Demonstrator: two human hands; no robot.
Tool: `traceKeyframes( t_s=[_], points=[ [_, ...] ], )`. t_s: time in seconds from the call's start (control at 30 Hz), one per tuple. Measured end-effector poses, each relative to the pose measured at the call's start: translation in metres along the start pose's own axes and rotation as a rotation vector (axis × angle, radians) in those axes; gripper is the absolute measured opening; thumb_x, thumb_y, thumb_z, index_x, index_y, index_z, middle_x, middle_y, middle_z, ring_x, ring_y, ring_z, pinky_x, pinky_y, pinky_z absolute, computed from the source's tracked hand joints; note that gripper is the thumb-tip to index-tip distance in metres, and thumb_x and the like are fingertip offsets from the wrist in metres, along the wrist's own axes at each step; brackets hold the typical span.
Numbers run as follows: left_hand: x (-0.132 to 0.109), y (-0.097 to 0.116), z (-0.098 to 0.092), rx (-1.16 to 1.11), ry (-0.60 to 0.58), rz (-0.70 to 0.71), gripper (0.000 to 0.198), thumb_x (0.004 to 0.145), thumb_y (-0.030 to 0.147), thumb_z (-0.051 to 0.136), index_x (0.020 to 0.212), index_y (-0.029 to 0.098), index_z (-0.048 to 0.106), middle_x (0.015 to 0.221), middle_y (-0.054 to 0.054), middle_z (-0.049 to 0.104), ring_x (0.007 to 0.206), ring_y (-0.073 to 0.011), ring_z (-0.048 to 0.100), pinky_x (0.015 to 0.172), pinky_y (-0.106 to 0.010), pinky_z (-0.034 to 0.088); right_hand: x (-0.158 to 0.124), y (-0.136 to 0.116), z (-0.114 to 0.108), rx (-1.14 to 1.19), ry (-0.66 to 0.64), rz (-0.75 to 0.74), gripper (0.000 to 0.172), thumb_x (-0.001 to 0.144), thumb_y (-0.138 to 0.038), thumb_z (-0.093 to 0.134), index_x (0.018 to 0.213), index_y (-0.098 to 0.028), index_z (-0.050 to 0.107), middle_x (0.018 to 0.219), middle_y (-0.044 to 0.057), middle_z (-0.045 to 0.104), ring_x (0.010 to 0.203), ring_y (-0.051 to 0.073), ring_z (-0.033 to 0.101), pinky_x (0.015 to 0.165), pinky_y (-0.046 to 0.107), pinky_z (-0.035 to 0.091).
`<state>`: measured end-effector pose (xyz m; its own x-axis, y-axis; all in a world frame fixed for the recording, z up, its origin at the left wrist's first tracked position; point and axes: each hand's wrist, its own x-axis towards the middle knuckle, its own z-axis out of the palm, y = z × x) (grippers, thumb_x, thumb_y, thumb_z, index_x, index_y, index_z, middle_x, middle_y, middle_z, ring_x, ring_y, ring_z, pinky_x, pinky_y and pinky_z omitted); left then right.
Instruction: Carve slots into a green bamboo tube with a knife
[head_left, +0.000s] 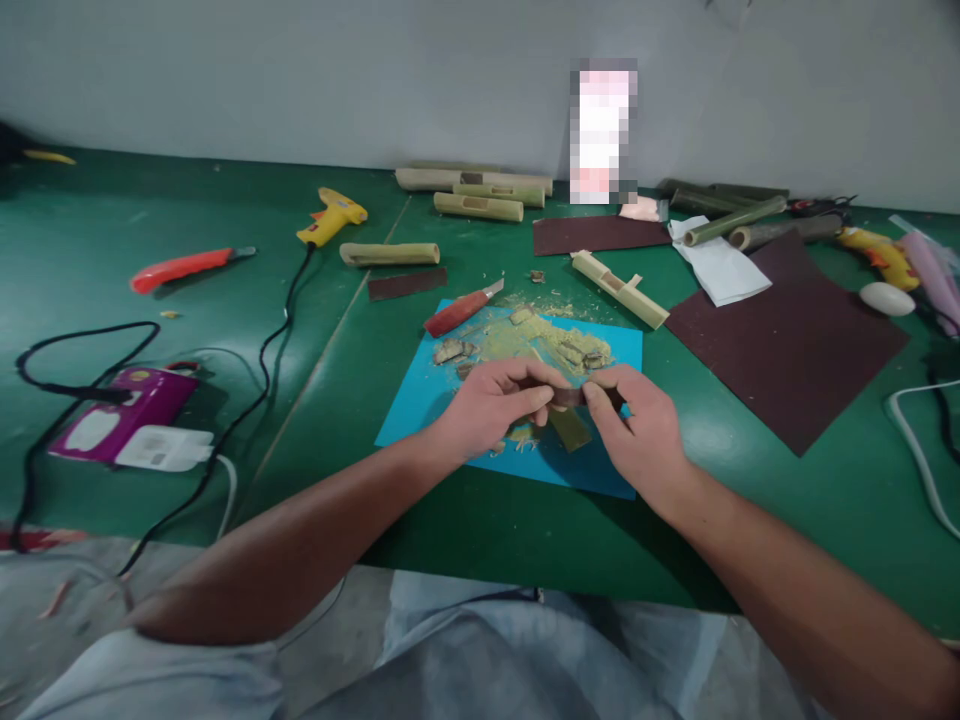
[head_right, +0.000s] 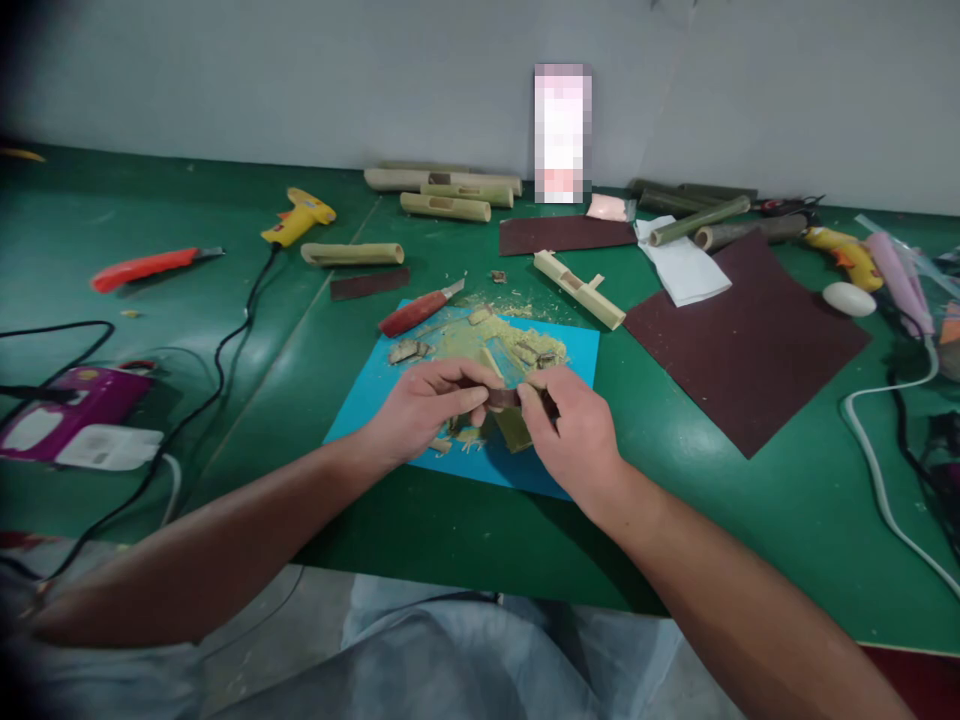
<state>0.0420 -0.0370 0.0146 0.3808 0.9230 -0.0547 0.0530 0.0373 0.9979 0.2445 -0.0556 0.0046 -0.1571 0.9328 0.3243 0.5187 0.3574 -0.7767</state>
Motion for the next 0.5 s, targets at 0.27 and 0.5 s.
traceKeyframes(
  t_s=[0.27, 0.5],
  points=[
    [-0.0018, -0.0003, -0.003, 0.056, 0.022, 0.046, 0.015, 0.085, 0.025, 0.063, 0.095, 0.018, 0.072, 0.068, 0.0, 0.066, 0.062, -0.0114, 0.061, 0.06, -0.023, 0.05, 0.0004, -0.0031, 0.0004, 0.139, -0.006, 0.007, 0.011, 0.089, -0.031, 0.061, 0.08, -0.024, 0.061, 0.074, -0.002, 0.063, 0.065, 0.012, 0.056, 0.062, 0.027, 0.047],
    [-0.0064, -0.0007, 0.0017, 0.208, 0.028, 0.123, 0.019, 0.085, 0.031, 0.071, 0.101, 0.02, 0.073, 0.089, -0.003, 0.074, 0.072, -0.0128, 0.066, 0.066, -0.024, 0.055, 0.0005, -0.0036, -0.0004, 0.168, -0.026, -0.032, 0.013, 0.091, -0.031, 0.061, 0.08, -0.024, 0.063, 0.076, -0.002, 0.065, 0.069, 0.013, 0.059, 0.065, 0.027, 0.048]
  ],
)
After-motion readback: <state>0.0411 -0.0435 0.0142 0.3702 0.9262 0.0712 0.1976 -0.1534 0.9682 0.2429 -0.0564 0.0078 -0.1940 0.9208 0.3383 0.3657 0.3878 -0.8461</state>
